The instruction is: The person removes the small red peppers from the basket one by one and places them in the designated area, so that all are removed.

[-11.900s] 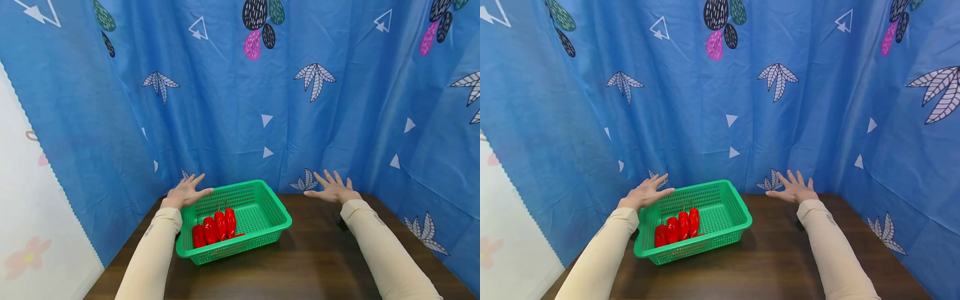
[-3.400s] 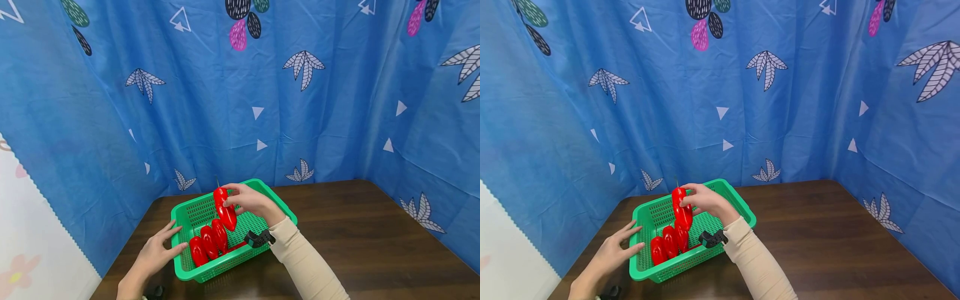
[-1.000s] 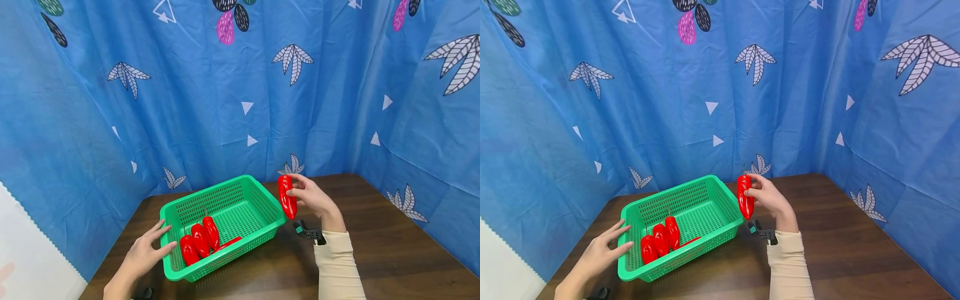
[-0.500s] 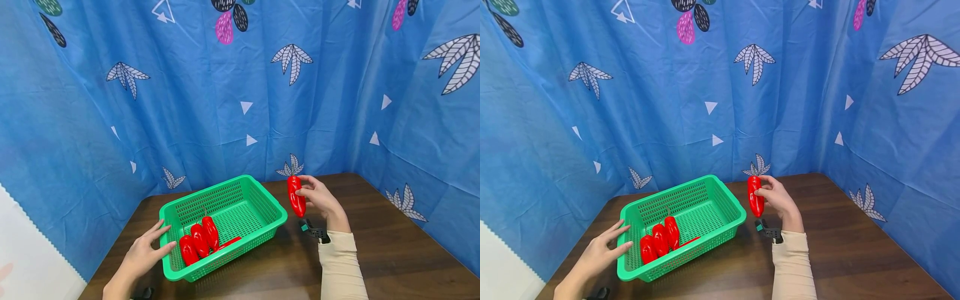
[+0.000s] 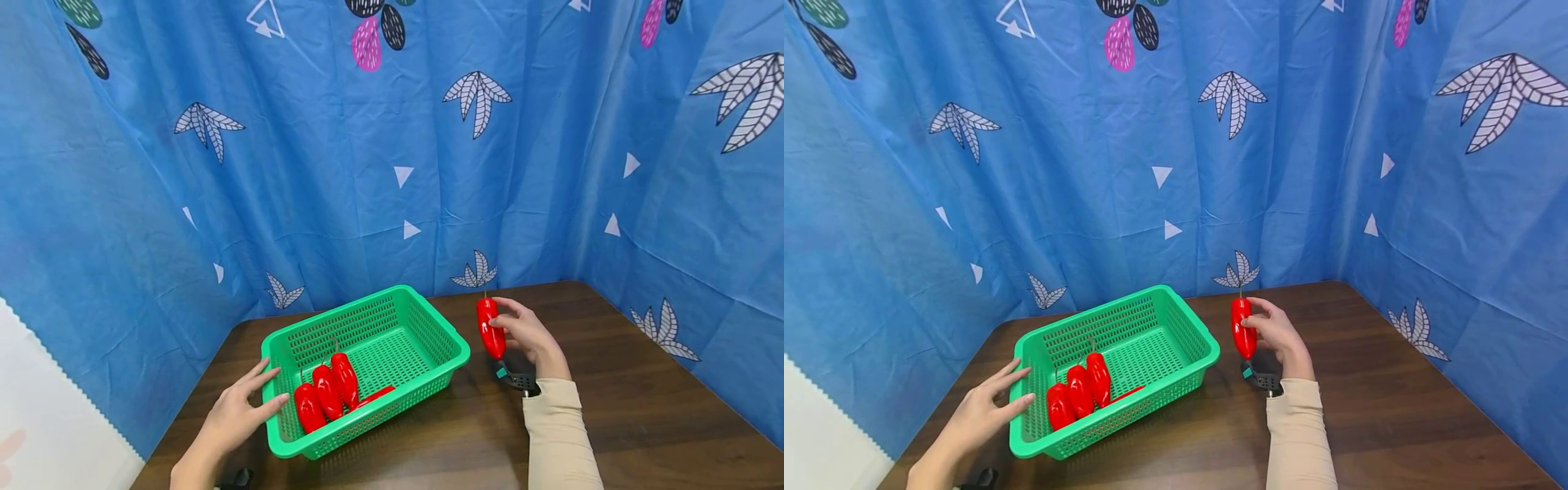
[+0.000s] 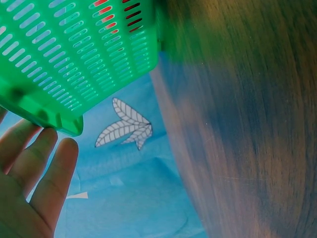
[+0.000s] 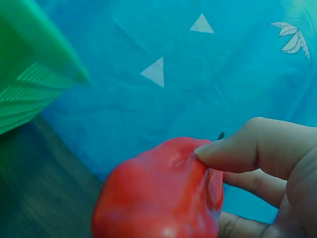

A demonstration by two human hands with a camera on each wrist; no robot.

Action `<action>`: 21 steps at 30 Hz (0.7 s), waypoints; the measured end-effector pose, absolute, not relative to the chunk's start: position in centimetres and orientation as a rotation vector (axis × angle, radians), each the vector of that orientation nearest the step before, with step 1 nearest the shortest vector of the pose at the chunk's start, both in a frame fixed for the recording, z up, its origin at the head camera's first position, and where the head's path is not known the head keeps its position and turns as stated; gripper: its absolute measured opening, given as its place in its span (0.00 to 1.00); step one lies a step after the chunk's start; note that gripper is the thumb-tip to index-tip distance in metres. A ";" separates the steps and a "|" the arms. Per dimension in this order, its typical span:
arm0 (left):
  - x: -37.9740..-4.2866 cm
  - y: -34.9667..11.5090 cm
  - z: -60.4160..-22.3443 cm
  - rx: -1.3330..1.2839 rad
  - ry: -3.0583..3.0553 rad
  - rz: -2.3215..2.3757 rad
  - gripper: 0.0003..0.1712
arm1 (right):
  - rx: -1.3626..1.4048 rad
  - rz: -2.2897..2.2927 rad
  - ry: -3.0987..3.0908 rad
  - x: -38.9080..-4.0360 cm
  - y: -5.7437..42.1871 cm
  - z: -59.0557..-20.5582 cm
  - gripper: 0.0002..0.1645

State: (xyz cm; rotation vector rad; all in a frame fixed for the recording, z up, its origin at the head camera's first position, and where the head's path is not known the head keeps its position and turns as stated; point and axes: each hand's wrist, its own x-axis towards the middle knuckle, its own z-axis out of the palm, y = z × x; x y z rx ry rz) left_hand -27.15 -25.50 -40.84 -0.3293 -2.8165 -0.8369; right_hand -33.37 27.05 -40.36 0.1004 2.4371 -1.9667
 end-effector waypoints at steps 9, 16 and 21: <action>-27.3 -25.4 -40.8 -0.319 -2.826 -0.823 0.40 | 0.175 -1.969 2.387 -34.0 27.0 -42.1 0.44; -27.3 -25.4 -40.8 -0.327 -2.823 -0.829 0.39 | 0.237 -1.930 2.402 -34.3 27.0 -42.9 0.40; -27.2 -25.4 -40.7 -0.321 -2.826 -0.826 0.39 | 0.259 -1.907 2.423 -34.3 27.0 -43.1 0.40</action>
